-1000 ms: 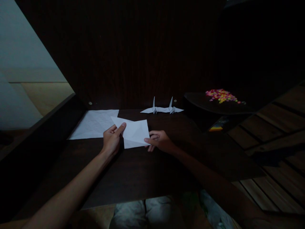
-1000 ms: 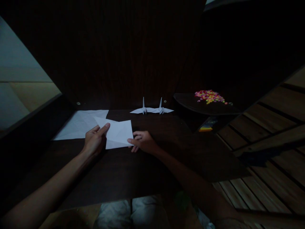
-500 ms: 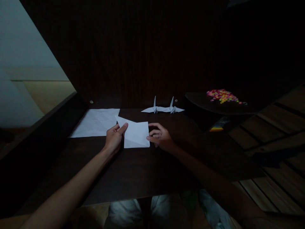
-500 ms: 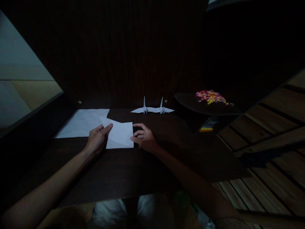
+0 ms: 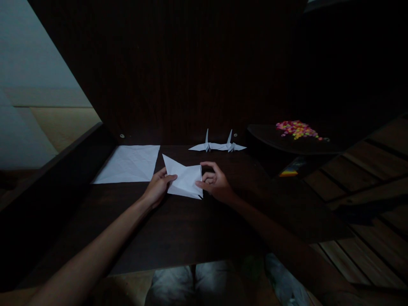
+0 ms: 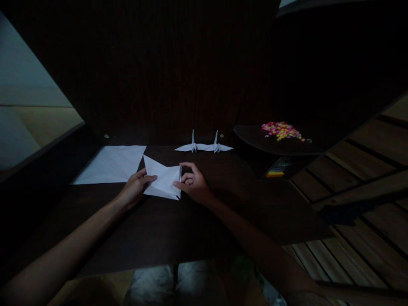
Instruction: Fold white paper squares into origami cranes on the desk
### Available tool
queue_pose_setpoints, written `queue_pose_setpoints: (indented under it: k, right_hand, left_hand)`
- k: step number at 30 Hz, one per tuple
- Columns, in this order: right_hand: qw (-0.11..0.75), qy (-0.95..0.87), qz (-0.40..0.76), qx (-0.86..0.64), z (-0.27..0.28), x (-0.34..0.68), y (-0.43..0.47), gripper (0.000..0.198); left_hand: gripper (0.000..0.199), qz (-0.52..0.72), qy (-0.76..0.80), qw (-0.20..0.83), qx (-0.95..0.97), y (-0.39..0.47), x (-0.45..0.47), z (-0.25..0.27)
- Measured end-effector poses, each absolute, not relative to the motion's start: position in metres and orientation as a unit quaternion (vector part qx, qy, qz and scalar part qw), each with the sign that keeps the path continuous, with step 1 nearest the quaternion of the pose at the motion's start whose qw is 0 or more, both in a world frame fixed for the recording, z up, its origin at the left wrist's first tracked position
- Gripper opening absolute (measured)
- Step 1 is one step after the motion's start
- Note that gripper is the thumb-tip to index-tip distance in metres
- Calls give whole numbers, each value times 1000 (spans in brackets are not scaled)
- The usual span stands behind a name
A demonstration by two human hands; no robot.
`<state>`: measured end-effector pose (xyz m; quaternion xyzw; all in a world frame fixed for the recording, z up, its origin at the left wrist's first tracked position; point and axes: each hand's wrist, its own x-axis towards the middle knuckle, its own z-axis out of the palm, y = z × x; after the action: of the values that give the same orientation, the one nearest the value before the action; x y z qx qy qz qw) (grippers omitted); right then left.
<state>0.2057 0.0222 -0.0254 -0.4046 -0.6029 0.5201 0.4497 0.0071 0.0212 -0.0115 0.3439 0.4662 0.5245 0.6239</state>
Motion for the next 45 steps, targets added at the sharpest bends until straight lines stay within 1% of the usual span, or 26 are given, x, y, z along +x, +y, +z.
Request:
queue_pose_setpoints:
  k: [2,5,7,11,13,15,17,20,22,26,28,33,37,40,42,45]
  right_hand:
    - [442,-619,507,-406,-26,206,23,59]
    - [422,-651,485,-403,-27,209,23,47]
    - [411,-673,470,-396,-27,211,23,43]
    - [387,-736,429,-353,-23,216,21,50]
    - [377,-773,385,-335,-21,218,18,52]
    - [372,-805,330,-323,-21,218,16,49]
    - [377,-826,280,-313,-23,216,15,40]
    - [389,-836,216,-321,-29,212,15,21]
    - [390,-838,189,-332,-31,210,15,14]
    - [404,-820,193,-357,-29,207,16,13]
    - [416,-806,210,-365,-26,208,16,12]
    - [418,-803,226,-360,-25,207,15,8]
    - [399,-813,239,-351,-27,204,12,5]
    - [382,-821,241,-350,-27,203,10,4]
    - [370,-828,231,-353,-27,203,8,4]
    - [349,-841,207,-358,-26,203,6,6]
  left_hand:
    - [32,519,463,629,346,21,7,-10]
    - [33,515,462,633,347,21,7,-9]
    - [33,522,461,628,347,21,6,-9]
    - [30,546,475,603,335,21,6,-10]
    - [30,558,481,593,325,22,6,-12]
    - [32,570,481,587,316,23,5,-14]
    - [32,575,481,584,312,25,5,-16]
    - [31,564,484,593,310,25,4,-17]
    - [30,559,483,601,305,25,4,-15]
    - [18,565,446,634,282,23,6,-7]
    - [16,566,415,659,271,22,6,-3]
    - [24,556,375,677,303,18,9,-3]
    - [33,535,360,676,356,13,13,-7]
    - [36,534,364,676,353,11,16,-6]
    - [33,530,365,688,337,10,16,-5]
    - [21,528,371,700,306,11,15,-4]
